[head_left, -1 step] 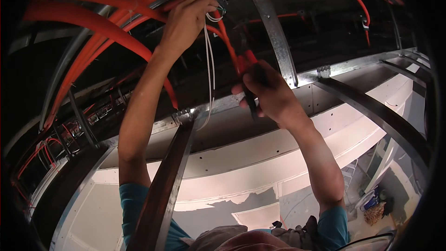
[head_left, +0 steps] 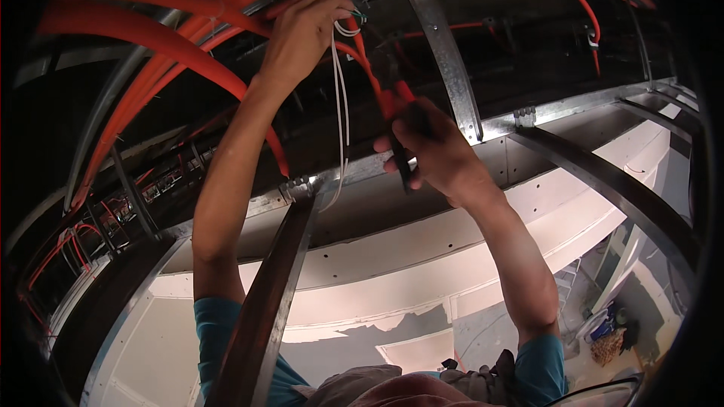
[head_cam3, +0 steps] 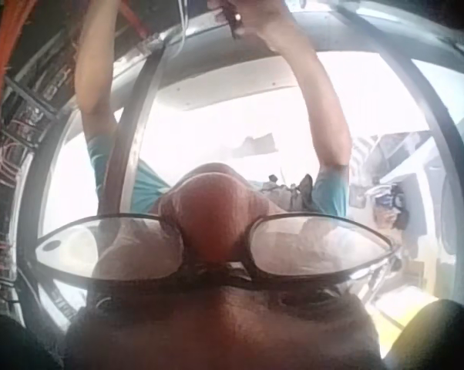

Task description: The person strips insulation from several electrical wires using a wire stripper while working in an overhead ceiling structure.

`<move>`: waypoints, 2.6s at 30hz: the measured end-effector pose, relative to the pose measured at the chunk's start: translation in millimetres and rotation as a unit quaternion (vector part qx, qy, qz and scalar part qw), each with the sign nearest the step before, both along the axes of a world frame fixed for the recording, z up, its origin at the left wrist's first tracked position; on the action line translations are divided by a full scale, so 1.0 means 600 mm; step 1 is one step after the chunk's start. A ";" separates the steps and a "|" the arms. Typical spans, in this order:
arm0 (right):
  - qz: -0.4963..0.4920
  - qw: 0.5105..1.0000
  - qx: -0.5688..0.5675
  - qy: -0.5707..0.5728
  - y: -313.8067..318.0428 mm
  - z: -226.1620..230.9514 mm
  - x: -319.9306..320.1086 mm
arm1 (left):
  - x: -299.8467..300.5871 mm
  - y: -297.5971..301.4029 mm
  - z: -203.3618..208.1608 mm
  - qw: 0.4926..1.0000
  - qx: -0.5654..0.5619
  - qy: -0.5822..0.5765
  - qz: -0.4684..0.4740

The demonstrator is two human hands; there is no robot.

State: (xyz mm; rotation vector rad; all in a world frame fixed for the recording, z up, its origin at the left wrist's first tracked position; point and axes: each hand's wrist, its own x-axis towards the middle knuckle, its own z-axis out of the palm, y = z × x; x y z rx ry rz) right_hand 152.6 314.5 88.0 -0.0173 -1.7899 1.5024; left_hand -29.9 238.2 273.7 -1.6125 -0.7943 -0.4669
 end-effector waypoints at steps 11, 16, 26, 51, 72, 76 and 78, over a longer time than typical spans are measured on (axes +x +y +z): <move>0.034 0.998 -0.009 0.051 0.009 0.016 -0.043 | -0.003 -0.001 0.012 0.999 -0.009 -0.020 -0.025; 0.058 0.996 -0.006 0.064 0.019 0.026 -0.062 | 0.001 -0.006 0.013 0.999 -0.018 -0.036 -0.003; 0.067 0.994 -0.012 0.085 0.036 0.060 -0.080 | 0.008 -0.004 0.010 0.999 -0.011 -0.048 0.008; 0.193 0.967 -0.046 0.163 0.054 0.054 -0.113 | 0.009 0.005 0.005 0.999 0.012 -0.047 -0.001; 0.131 0.982 0.005 0.132 0.069 0.050 -0.131 | -0.001 -0.004 0.006 1.000 -0.012 0.006 0.018; 0.091 0.993 0.017 0.070 0.072 0.061 -0.086 | -0.007 -0.004 0.010 0.999 -0.029 0.024 0.026; 0.027 0.998 0.053 0.003 0.067 0.069 -0.062 | -0.013 -0.005 0.009 0.999 -0.034 0.028 0.026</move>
